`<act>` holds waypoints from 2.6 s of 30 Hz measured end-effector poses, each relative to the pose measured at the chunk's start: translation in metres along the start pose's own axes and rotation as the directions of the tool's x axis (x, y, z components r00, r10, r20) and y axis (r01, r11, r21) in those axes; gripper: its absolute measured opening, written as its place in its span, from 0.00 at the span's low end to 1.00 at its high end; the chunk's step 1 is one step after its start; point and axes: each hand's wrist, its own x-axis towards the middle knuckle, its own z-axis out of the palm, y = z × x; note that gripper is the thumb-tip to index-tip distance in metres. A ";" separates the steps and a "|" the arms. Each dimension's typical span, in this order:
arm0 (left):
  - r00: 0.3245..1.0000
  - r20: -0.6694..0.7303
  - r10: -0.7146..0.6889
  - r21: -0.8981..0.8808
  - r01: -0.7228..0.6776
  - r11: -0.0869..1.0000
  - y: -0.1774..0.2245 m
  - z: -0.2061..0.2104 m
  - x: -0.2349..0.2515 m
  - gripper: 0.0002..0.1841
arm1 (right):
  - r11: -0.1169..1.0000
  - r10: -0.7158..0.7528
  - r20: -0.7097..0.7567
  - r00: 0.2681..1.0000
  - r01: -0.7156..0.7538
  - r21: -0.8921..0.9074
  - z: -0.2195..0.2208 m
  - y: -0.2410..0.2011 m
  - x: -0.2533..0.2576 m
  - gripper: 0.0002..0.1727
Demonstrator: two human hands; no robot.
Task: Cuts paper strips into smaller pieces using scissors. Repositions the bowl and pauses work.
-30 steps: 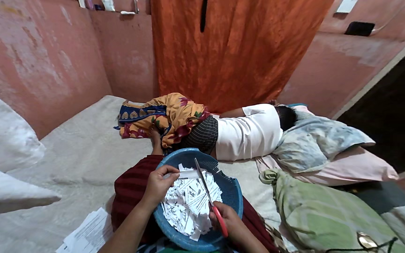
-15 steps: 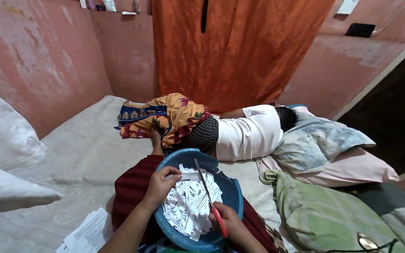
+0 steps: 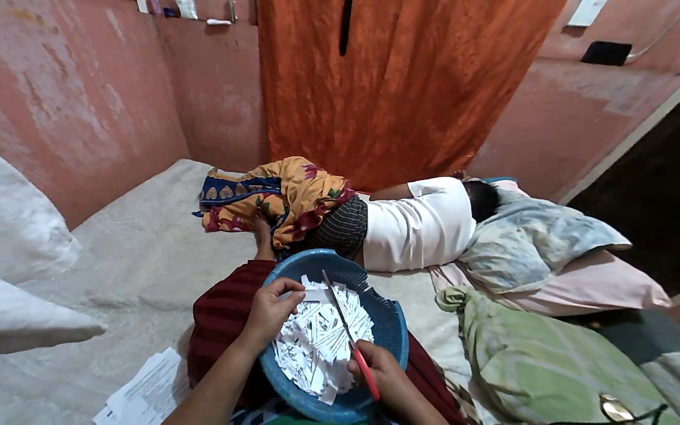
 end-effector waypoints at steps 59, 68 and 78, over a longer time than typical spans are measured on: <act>0.998 0.056 -0.037 0.065 0.034 0.997 -0.002 0.003 -0.003 0.06 | 0.988 0.040 0.024 0.999 -0.036 -0.153 0.002 -0.003 0.003 0.28; 1.000 -0.027 -0.004 -0.017 0.004 1.000 -0.001 0.003 -0.002 0.05 | 0.999 0.028 0.000 1.000 -0.028 -0.026 0.002 -0.002 0.001 0.27; 0.991 0.136 -0.009 0.027 0.006 1.000 -0.004 0.005 -0.003 0.08 | 0.988 0.040 0.017 0.999 -0.037 -0.153 0.003 -0.007 0.002 0.30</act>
